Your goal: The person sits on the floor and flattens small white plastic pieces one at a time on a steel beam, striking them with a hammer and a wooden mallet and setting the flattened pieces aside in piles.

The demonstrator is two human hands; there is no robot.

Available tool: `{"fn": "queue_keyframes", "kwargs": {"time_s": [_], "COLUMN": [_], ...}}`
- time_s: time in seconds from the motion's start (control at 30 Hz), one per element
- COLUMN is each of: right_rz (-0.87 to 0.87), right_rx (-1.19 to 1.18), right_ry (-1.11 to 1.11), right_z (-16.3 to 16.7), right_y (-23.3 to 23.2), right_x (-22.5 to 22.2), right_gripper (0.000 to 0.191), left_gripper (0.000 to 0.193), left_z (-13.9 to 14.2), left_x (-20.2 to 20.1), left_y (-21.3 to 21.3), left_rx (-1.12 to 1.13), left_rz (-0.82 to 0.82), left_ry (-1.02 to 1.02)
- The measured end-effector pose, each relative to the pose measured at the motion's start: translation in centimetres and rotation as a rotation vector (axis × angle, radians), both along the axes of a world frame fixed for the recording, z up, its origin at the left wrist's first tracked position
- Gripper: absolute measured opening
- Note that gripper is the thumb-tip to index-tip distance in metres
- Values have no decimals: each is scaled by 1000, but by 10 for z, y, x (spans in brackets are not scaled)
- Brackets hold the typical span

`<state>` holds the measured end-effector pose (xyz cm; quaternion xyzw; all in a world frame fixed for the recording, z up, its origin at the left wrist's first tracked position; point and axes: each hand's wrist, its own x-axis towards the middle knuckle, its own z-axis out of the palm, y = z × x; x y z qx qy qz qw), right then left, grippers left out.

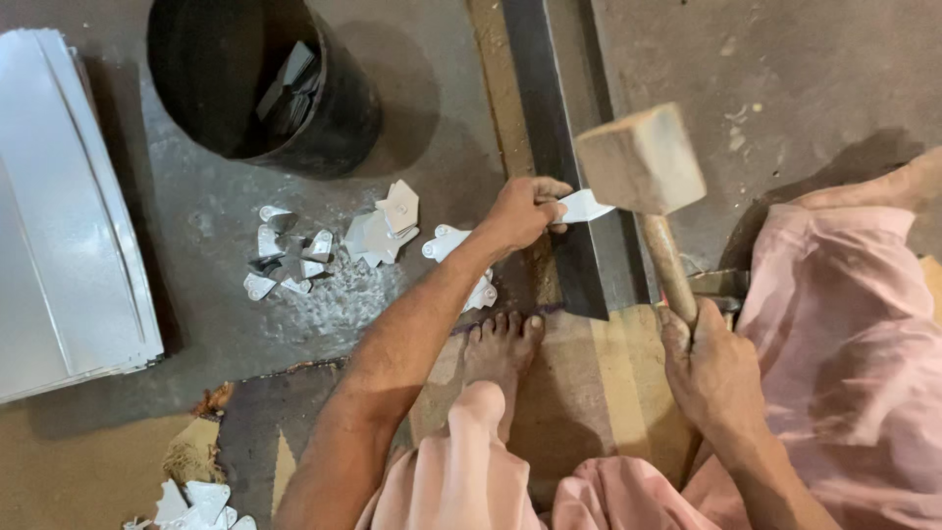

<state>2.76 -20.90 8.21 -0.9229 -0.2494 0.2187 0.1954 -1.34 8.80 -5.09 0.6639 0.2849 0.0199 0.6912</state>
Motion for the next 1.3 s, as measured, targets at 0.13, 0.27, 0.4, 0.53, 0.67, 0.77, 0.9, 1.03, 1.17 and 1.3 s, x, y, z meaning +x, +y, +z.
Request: {"fn": "queue_keyframes", "kwargs": {"time_s": [0.13, 0.27, 0.4, 0.53, 0.67, 0.77, 0.9, 1.03, 1.17, 1.3], "right_rz": [-21, 34, 39, 36, 1, -50, -240, -391, -187, -829], "right_rx": [-81, -67, -107, -91, -122, -99, 159, 874, 476, 907], "right_ry": [101, 85, 96, 124, 149, 191, 143, 328, 286, 855], "right_z": [-4, -14, -25, -25, -21, -16, -12, -34, -73, -82], "right_y": [-1, 2, -1, -4, 5, 6, -11, -22, -22, -25], "right_x": [-2, -2, 3, -1, -5, -5, -16, -29, -4, 7], "right_gripper": [37, 39, 40, 40, 43, 42, 38, 33, 35, 43], "left_gripper": [33, 30, 25, 24, 29, 30, 30, 27, 31, 25], "left_z": [1, 9, 20, 28, 32, 31, 27, 22, 17, 15], "left_x": [-3, -7, 1, 13, 18, 20, 21, 17, 18, 19], "left_y": [-5, -1, 3, -14, -32, -38, -41, -43, -42, -40], "left_rx": [-77, 2, 147, 637, 704, 792, 819, 837, 815, 818], "left_rz": [9, -24, 37, 216, 229, 242, 283, 300, 287, 311], "left_ry": [-36, 79, 179, 232, 315, 329, 312, 299, 345, 306]}}
